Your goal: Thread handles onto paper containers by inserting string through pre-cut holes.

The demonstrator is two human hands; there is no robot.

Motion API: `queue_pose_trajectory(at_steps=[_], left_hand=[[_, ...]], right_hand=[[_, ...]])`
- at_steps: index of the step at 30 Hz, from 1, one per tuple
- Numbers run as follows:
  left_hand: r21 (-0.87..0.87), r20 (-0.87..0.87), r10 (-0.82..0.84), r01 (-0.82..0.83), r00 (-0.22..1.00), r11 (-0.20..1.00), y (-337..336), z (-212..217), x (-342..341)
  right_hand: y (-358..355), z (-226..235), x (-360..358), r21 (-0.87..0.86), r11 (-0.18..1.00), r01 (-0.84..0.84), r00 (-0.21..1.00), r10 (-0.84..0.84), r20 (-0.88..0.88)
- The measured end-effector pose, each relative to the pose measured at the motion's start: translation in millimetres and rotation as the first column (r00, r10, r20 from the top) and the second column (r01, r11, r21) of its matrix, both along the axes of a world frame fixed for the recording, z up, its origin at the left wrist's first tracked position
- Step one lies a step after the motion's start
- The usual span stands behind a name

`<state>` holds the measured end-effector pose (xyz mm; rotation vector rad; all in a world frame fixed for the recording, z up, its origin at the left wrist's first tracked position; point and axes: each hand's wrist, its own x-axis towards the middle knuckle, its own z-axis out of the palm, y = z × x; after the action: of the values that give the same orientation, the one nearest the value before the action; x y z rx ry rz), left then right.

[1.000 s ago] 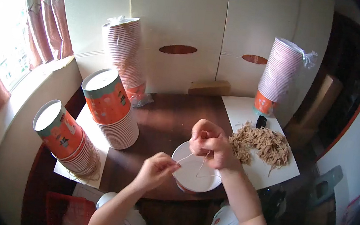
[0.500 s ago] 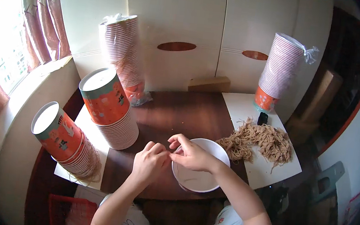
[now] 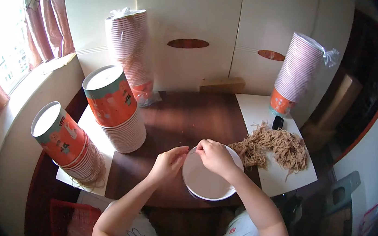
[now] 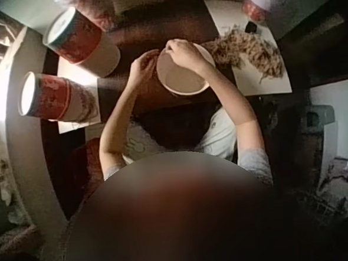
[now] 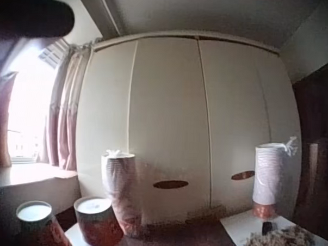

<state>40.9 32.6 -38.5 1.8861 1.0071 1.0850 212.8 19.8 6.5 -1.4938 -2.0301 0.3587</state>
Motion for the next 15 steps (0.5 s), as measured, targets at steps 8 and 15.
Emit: queue_pose_trajectory(at_steps=[8, 15], left_hand=[[-0.237, 0.153, -0.097, 0.132, 0.983, 0.962, 3.1, -10.2, 3.3], [-0.316, 0.223, -0.100, 0.169, 0.970, 0.934, 1.6, -9.0, 3.0]], right_hand=[[2.1, -6.9, 4.1, -0.015, 0.995, 0.095, 0.994, -0.094, 0.047], [1.3, -6.7, 1.9, -0.027, 0.994, 0.106, 0.992, -0.104, 0.066]])
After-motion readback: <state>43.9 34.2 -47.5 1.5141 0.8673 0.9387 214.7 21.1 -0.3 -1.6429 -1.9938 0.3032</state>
